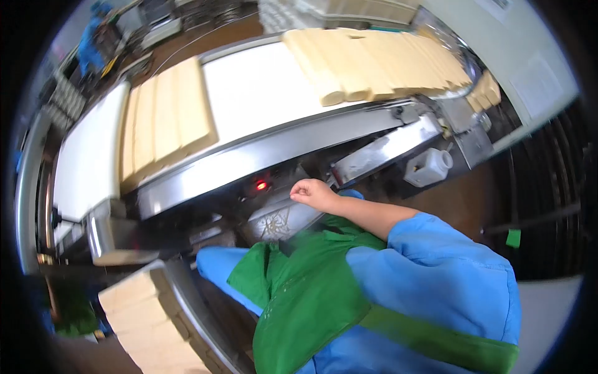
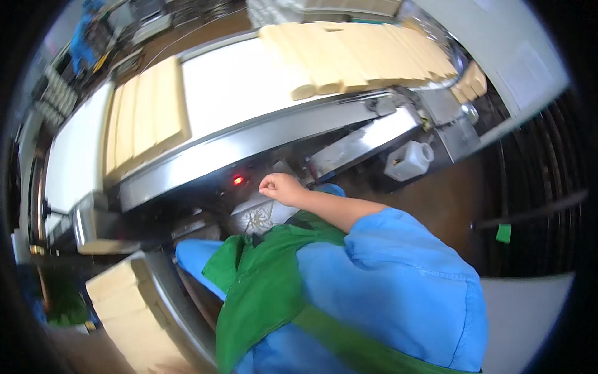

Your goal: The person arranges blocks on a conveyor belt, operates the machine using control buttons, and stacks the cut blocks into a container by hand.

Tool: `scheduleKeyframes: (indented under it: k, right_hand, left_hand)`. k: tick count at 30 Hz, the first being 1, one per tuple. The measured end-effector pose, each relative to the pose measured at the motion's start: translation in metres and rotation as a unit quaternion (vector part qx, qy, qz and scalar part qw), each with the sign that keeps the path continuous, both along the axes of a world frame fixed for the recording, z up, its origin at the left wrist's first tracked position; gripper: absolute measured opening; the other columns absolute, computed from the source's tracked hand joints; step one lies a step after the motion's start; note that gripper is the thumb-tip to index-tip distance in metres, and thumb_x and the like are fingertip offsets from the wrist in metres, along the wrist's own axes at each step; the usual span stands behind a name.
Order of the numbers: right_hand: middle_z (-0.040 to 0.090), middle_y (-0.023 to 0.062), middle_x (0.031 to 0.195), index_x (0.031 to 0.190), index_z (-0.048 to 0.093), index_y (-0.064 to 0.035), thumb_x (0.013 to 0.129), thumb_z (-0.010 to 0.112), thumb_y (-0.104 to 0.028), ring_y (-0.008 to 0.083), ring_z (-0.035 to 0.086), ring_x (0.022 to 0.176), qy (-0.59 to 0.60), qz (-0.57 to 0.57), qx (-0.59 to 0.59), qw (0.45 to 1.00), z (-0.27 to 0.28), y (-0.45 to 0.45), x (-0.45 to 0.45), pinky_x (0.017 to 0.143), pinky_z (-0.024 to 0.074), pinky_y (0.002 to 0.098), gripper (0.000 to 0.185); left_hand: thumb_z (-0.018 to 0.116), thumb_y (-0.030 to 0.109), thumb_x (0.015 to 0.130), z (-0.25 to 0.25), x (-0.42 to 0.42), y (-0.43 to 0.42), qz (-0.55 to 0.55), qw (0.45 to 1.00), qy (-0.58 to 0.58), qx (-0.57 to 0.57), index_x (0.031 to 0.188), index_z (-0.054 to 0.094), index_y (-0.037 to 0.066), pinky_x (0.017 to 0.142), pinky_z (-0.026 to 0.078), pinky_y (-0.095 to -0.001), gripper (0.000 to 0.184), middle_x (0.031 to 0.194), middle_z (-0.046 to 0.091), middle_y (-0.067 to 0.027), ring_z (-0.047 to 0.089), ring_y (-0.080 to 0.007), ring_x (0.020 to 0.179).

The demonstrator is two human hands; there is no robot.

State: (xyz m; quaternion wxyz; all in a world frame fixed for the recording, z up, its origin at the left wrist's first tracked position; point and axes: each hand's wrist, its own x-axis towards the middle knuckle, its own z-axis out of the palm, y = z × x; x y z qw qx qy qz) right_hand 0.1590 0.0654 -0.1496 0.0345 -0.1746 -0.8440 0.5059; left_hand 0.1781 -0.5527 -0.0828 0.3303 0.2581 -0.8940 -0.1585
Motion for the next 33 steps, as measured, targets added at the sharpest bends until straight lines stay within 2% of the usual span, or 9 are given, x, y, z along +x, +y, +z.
scheduleKeyframes:
  k: [2, 5, 11, 13, 20, 26, 27, 30, 33]
  right_hand:
    - [0.065, 0.0069, 0.08, 0.094, 0.066, -0.0052, 0.085, 0.062, -0.011, 0.0164, 0.063, 0.074, 0.012, -0.074, 0.01, 0.997, 0.014, 0.021, 0.014, 0.068, 0.0495, 0.0319, 0.011]
    - [0.059, 0.0094, 0.091, 0.096, 0.064, -0.0057, 0.08, 0.058, -0.002, 0.0254, 0.058, 0.082, 0.132, -0.083, 0.125, 0.98, 0.041, 0.056, 0.041, 0.072, 0.0474, 0.0366, 0.017]
    - [0.059, 0.0113, 0.1, 0.103, 0.065, -0.0074, 0.079, 0.065, -0.005, 0.029, 0.058, 0.095, 0.291, -0.255, 0.229, 0.893, 0.085, 0.16, 0.148, 0.083, 0.0476, 0.0366, 0.025]
    - [0.061, 0.0127, 0.096, 0.097, 0.064, -0.0028, 0.078, 0.066, -0.005, 0.0289, 0.06, 0.092, 0.299, -0.399, 0.354, 0.791, 0.088, 0.217, 0.208, 0.079, 0.0485, 0.037, 0.02]
    - [0.063, 0.0085, 0.098, 0.111, 0.06, -0.0025, 0.091, 0.059, -0.021, 0.0185, 0.059, 0.089, 0.25, -0.82, 0.303, 0.416, 0.082, 0.47, 0.521, 0.082, 0.0473, 0.0305, 0.027]
    - [0.066, 0.0089, 0.106, 0.115, 0.061, -0.0034, 0.096, 0.053, -0.035, 0.0188, 0.06, 0.101, 0.119, -0.845, 0.11, 0.51, 0.018, 0.614, 0.684, 0.09, 0.0447, 0.0322, 0.039]
    - [0.066, 0.0081, 0.107, 0.116, 0.061, -0.0041, 0.096, 0.052, -0.035, 0.0185, 0.06, 0.102, 0.177, -0.826, 0.056, 0.533, 0.015, 0.634, 0.696, 0.091, 0.0444, 0.0329, 0.038]
    - [0.064, 0.0068, 0.112, 0.124, 0.057, -0.0063, 0.097, 0.05, -0.036, 0.0162, 0.06, 0.099, 0.287, -0.751, -0.112, 0.584, 0.01, 0.694, 0.715, 0.089, 0.0448, 0.0328, 0.041]
    - [0.063, 0.0091, 0.116, 0.128, 0.053, -0.0046, 0.095, 0.054, -0.034, 0.0149, 0.062, 0.092, 0.323, -0.65, -0.186, 0.662, 0.026, 0.723, 0.702, 0.08, 0.0485, 0.0273, 0.044]
  left_hand:
    - [0.053, 0.034, 0.095, 0.007, -0.034, 0.061, -0.179, 0.981, 0.026, -0.069, 0.134, 0.044, -0.001, 0.089, 0.049, -0.0439, 0.053, 0.121, 0.055, -0.0253, 0.056, -0.0353, 0.109]
    - [0.058, 0.01, 0.089, -0.014, -0.107, 0.159, -0.496, 0.851, 0.11, -0.132, 0.11, 0.058, -0.006, 0.096, 0.042, -0.0422, 0.027, 0.114, 0.059, -0.0182, 0.056, -0.0344, 0.104]
    - [0.062, -0.003, 0.079, 0.042, -0.115, 0.438, -0.713, 0.7, 0.007, 0.044, 0.103, 0.059, -0.002, 0.092, 0.044, -0.0416, 0.025, 0.116, 0.055, -0.0204, 0.055, -0.0366, 0.105]
    - [0.063, -0.001, 0.079, 0.053, -0.128, 0.511, -0.756, 0.652, 0.036, -0.054, 0.107, 0.058, -0.002, 0.092, 0.044, -0.0422, 0.028, 0.118, 0.053, -0.0213, 0.054, -0.038, 0.107]
    - [0.06, 0.032, 0.09, 0.074, -0.13, 0.738, -0.761, 0.633, -0.004, -0.146, 0.125, 0.052, -0.002, 0.102, 0.036, -0.0476, 0.049, 0.132, 0.045, -0.0241, 0.042, -0.042, 0.123]
    - [0.038, 0.036, 0.1, 0.047, -0.169, 0.765, -0.728, 0.61, 0.035, -0.311, 0.134, 0.042, -0.002, 0.104, 0.037, -0.0498, 0.051, 0.136, 0.042, -0.0283, 0.042, -0.0443, 0.124]
    - [0.043, 0.029, 0.099, 0.05, -0.175, 0.772, -0.746, 0.481, 0.198, -0.415, 0.133, 0.044, 0.001, 0.1, 0.041, -0.0498, 0.045, 0.13, 0.046, -0.0265, 0.048, -0.0419, 0.118]
    - [0.04, 0.05, 0.096, 0.063, -0.137, 0.771, -0.708, 0.659, -0.057, -0.247, 0.139, 0.038, -0.001, 0.099, 0.041, -0.0466, 0.067, 0.136, 0.041, -0.0288, 0.047, -0.039, 0.121]
    - [0.023, 0.062, 0.095, 0.075, -0.119, 0.78, -0.667, 0.69, -0.158, -0.233, 0.144, 0.032, 0.0, 0.107, 0.032, -0.047, 0.08, 0.145, 0.029, -0.0277, 0.036, -0.0446, 0.129]
